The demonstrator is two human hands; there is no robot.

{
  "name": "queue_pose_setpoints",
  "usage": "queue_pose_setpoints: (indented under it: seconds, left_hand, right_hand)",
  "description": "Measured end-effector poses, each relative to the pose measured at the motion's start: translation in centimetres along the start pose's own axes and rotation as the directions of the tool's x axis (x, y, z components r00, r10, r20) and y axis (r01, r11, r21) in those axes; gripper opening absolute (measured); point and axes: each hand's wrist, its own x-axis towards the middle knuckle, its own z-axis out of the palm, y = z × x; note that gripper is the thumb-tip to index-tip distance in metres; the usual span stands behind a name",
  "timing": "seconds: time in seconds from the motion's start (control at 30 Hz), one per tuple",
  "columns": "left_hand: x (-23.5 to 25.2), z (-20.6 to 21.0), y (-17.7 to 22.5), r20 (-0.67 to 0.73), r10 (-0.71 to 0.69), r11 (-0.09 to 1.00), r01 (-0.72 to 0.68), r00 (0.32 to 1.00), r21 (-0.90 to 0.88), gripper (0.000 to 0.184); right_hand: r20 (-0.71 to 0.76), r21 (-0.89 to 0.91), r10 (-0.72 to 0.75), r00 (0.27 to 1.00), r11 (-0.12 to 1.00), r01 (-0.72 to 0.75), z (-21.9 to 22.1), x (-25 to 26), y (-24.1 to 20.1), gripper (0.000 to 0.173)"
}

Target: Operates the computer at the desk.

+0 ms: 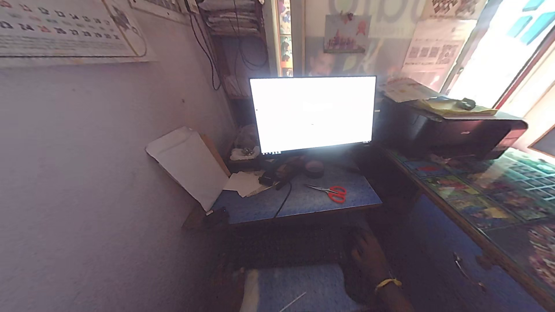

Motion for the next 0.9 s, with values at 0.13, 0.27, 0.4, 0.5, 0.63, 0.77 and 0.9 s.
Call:
queue_pose_setpoints:
  seconds: [0.13, 0.27, 0.4, 0.5, 0.63, 0.77, 0.9]
  left_hand:
    - [0.0, -0.1, 0.2, 0.005, 0.005, 1.0, -0.006, 1.0, 0.022, 0.058]
    - [0.0, -0.2, 0.2, -0.012, 0.018, 1.0, -0.018, 1.0, 0.013, 0.057]
    - [0.2, -2.0, 2.6, 0.044, -0.015, 0.996, 0.011, 0.999, 0.091, 0.055]
    - [0.8, -2.6, 4.4, 0.097, -0.063, 0.979, 0.043, 0.993, 0.199, 0.059]
    - [2.4, -2.8, 6.3, 0.27, -0.125, 0.977, 0.071, 0.955, 0.2, 0.071]
    - [3.4, -1.7, 6.6, 0.321, -0.12, 0.964, 0.034, 0.94, 0.262, 0.069]
    - [2.7, -2.2, 6.3, 0.285, -0.118, 0.945, 0.02, 0.951, 0.326, 0.059]
  right_hand:
    - [0.012, 0.002, 0.007, 1.0, 1.0, -0.007, -0.2, 0.0, 0.0, 0.045]
    - [0.026, 0.005, 0.018, 0.999, 1.0, -0.018, -0.4, -0.1, -0.2, 0.047]
    - [0.003, -0.011, 0.024, 1.0, 1.0, -0.024, -0.3, 0.0, 0.0, 0.05]
    - [0.02, -0.023, 0.026, 0.999, 0.999, -0.025, -0.1, 0.1, 0.0, 0.05]
    - [0.054, -0.04, 0.04, 0.998, 0.998, -0.038, -0.4, 0.1, 0.2, 0.051]
    - [0.065, -0.043, 0.076, 0.995, 0.996, -0.073, -0.4, 0.3, -0.1, 0.054]
    - [0.08, -0.018, 0.096, 0.992, 0.995, -0.095, -0.5, -0.1, -0.3, 0.053]
